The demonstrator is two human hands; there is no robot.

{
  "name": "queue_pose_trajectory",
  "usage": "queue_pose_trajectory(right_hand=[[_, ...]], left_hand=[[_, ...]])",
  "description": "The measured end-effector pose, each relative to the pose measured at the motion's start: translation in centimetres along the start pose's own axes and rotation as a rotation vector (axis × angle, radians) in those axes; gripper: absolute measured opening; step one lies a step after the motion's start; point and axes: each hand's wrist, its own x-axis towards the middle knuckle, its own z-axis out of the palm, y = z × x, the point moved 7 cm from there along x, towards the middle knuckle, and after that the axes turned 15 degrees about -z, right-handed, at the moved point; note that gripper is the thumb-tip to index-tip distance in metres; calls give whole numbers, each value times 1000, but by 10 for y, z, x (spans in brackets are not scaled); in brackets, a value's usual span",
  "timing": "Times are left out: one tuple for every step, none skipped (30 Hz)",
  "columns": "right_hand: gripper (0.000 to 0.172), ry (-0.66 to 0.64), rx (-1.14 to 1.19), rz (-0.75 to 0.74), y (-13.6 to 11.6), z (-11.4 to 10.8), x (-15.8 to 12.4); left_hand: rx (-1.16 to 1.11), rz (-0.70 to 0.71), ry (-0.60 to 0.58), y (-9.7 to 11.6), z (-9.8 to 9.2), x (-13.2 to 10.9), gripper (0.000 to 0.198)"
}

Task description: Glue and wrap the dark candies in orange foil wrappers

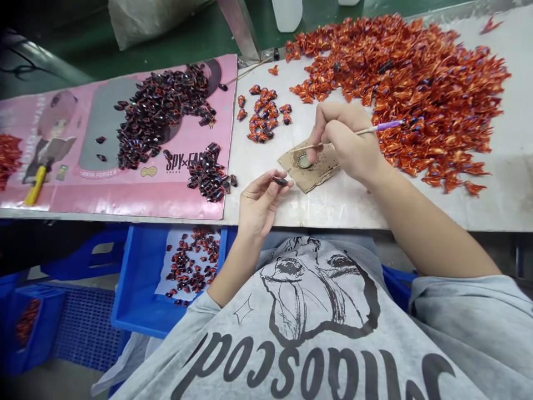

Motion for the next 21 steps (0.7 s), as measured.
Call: queue_pose_trajectory(right_hand=[[13,0,25,-1,-2,2,-1],[12,-4,50,-1,-3,5,-3],[11,-6,71,-1,-4,7,-4],[10,-12,87,0,-5,10,-5],[10,-21,96,1,-6,12,-7],[9,-39,101,0,-6,14,-8],[9,-61,103,-5,-7,16,-9],[8,-86,102,-11,-7,18,-10],[8,-115,99,-16,-8,20,-11],[7,-142,94,-18,-9,21,-12],[7,-167,86,-13,-9,23,-13],[7,-187,74,-1,-9,24,-14],[7,-203,58,18,-8,25,-15],[6,-215,41,37,-8,26,-16],[6,-222,23,55,-7,26,-17],[6,-226,8,67,-7,27,-17],[6,-231,-2,74,-6,27,-17],[6,-238,-5,71,-7,28,-17],[7,-246,-4,61,-7,29,-17],[7,-256,-2,47,-7,29,-16],[8,-267,0,34,-7,30,-16]], left_hand=[[5,-1,-2,0,0,0,33],[11,-1,-2,0,-1,0,33],[13,-1,2,0,-1,0,33],[11,1,8,0,-1,1,32],[2,5,16,0,-1,1,32],[-11,8,24,0,-1,1,32],[-23,12,34,0,-2,1,32],[-31,15,44,0,-2,1,32],[-31,17,54,0,-2,2,33],[-24,17,62,0,-3,2,34],[-12,16,68,0,-3,2,34],[1,15,71,0,-4,2,35],[11,14,70,0,-4,2,35],[18,11,68,0,-4,2,35],[22,9,65,0,-5,2,35],[23,7,61,0,-5,2,35],[22,5,56,0,-5,2,35],[18,3,52,0,-4,2,34],[10,3,49,0,-4,2,33],[-1,6,47,0,-4,2,32],[-13,11,44,0,-3,2,31]])
